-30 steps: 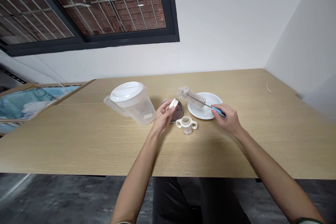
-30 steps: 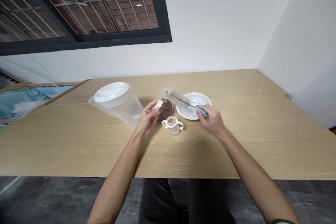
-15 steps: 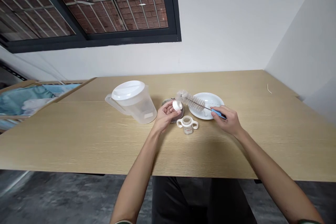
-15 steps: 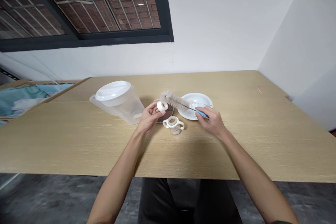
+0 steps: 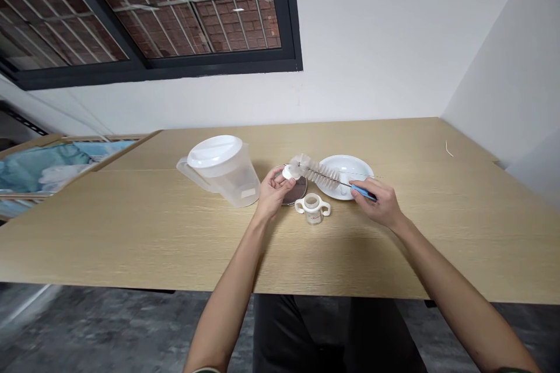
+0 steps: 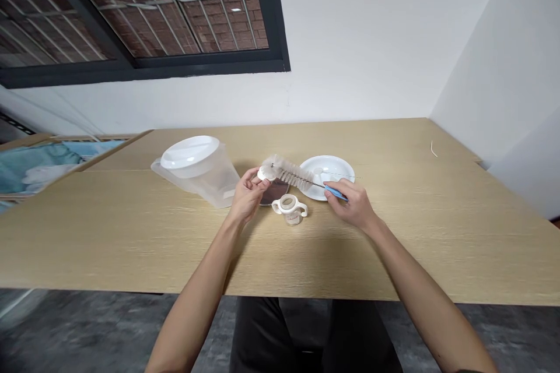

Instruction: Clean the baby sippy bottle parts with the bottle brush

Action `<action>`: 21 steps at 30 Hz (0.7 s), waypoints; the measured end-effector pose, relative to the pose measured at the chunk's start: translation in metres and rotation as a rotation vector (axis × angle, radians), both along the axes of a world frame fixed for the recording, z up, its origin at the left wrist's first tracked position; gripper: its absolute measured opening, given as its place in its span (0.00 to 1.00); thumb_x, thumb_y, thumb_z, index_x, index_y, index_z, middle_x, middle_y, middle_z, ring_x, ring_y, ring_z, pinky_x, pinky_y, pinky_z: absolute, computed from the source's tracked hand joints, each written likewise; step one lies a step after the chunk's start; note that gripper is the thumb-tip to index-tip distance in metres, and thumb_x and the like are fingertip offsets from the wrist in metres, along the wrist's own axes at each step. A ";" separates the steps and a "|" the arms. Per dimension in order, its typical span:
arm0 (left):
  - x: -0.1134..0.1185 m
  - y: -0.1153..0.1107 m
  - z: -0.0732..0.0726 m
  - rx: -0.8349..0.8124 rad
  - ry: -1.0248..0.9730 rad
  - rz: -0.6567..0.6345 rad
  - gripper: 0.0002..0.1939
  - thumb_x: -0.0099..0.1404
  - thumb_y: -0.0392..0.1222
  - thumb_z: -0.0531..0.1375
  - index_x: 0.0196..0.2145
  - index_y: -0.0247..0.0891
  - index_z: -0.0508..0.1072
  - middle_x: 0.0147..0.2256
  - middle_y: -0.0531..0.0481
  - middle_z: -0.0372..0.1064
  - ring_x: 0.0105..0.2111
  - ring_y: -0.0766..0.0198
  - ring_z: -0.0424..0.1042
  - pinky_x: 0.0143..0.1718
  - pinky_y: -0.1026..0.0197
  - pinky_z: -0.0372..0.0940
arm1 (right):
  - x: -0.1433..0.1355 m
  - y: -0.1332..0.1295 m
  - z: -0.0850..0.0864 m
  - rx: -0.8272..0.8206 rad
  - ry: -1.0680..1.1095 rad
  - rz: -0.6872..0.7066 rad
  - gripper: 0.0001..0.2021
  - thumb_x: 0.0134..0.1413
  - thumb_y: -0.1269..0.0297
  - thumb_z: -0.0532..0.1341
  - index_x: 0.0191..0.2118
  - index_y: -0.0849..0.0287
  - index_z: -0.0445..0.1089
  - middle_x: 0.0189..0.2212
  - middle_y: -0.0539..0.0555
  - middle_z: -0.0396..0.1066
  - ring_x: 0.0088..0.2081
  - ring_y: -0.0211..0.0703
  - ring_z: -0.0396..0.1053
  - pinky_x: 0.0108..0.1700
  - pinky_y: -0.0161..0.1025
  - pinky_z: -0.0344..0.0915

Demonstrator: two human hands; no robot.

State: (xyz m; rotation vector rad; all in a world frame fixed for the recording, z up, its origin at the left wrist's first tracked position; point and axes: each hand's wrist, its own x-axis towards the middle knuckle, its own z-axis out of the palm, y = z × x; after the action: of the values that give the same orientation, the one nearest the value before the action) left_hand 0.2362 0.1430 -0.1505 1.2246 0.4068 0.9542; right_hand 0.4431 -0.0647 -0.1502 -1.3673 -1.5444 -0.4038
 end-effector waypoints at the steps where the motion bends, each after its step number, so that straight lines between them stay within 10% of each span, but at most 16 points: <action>1: 0.000 0.000 0.000 -0.004 0.005 0.002 0.31 0.47 0.47 0.78 0.46 0.39 0.72 0.44 0.43 0.80 0.45 0.58 0.79 0.55 0.56 0.68 | 0.000 0.000 0.000 -0.004 0.000 0.002 0.09 0.63 0.68 0.62 0.47 0.60 0.75 0.29 0.52 0.73 0.27 0.37 0.67 0.30 0.36 0.64; 15: -0.001 0.004 0.002 -0.136 -0.071 0.052 0.30 0.43 0.37 0.78 0.45 0.39 0.75 0.41 0.50 0.79 0.43 0.64 0.78 0.55 0.62 0.67 | 0.004 0.002 -0.002 0.006 -0.001 -0.138 0.08 0.63 0.67 0.61 0.45 0.59 0.75 0.34 0.54 0.77 0.30 0.39 0.71 0.33 0.37 0.66; 21: -0.003 -0.003 0.010 -0.215 -0.058 -0.099 0.22 0.56 0.47 0.73 0.46 0.35 0.76 0.52 0.40 0.75 0.55 0.55 0.73 0.58 0.59 0.66 | 0.003 0.002 -0.002 0.015 -0.007 -0.138 0.08 0.63 0.67 0.61 0.45 0.59 0.75 0.33 0.54 0.77 0.30 0.39 0.72 0.33 0.37 0.66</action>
State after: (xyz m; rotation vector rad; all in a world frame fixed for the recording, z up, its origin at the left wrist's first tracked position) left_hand 0.2329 0.1403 -0.1406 1.0101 0.3892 0.8365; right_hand 0.4463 -0.0625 -0.1520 -1.4674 -1.4543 -0.5049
